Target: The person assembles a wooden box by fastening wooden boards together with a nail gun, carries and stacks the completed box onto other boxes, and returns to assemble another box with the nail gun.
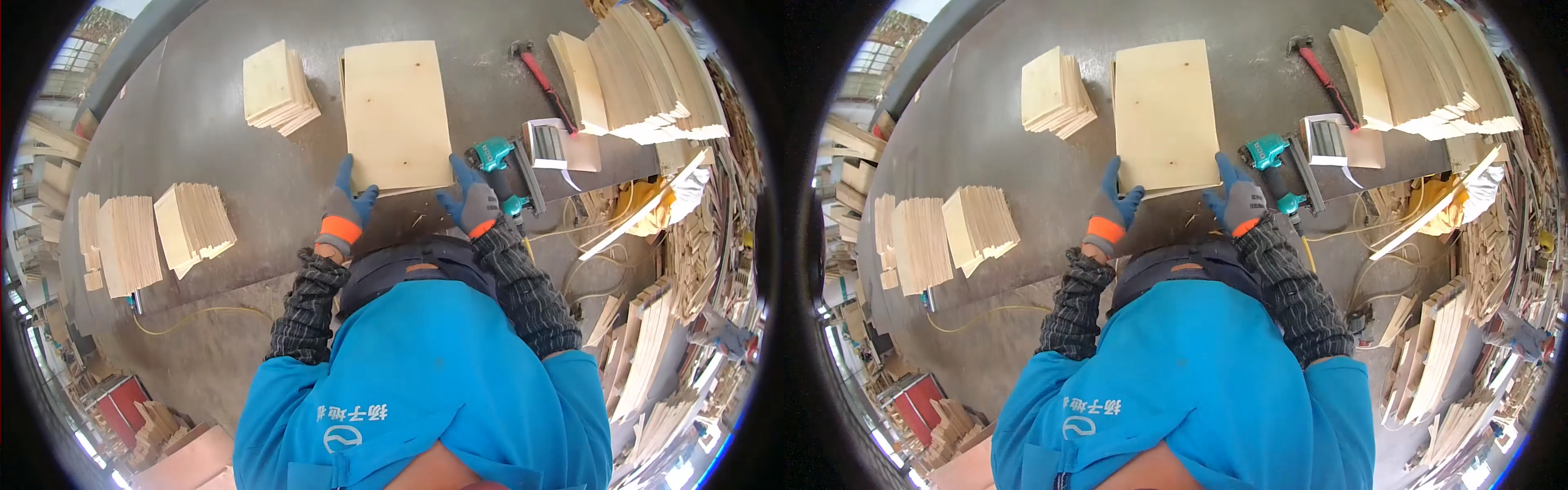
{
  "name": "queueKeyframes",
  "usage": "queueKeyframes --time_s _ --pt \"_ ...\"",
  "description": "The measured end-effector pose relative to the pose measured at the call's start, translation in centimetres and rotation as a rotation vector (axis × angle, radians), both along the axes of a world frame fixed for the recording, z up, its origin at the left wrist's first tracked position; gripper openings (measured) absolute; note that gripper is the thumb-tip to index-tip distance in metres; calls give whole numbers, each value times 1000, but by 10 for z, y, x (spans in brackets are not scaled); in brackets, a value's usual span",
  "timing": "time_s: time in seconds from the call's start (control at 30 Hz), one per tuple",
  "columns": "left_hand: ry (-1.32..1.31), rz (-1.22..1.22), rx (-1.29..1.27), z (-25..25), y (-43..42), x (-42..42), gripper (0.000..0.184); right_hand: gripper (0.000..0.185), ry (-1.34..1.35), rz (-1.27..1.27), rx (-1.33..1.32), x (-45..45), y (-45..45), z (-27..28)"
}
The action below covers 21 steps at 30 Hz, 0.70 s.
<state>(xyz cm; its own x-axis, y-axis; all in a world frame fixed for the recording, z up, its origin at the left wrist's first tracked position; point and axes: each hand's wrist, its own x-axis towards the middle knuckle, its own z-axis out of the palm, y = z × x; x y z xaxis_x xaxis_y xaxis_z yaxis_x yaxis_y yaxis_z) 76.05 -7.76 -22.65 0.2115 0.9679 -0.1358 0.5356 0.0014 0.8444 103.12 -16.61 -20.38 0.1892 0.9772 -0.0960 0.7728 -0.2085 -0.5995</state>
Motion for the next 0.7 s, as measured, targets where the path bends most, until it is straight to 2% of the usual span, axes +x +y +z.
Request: queueKeyframes --time_s 0.1,0.23,0.3,0.47,0.7 --pt "78 -104 131 14 -14 2 80 61 -206 173 181 6 5 -18" --pt "241 -100 257 6 -29 1 78 51 -331 255 82 10 11 -10" --pt "201 -72 246 5 -33 0 73 50 -386 291 92 10 11 -7" --pt "146 -48 225 -7 -32 -8 61 54 -418 280 180 14 8 -23" --pt "17 -12 280 -15 -27 -10 53 54 -227 233 73 12 17 -13"
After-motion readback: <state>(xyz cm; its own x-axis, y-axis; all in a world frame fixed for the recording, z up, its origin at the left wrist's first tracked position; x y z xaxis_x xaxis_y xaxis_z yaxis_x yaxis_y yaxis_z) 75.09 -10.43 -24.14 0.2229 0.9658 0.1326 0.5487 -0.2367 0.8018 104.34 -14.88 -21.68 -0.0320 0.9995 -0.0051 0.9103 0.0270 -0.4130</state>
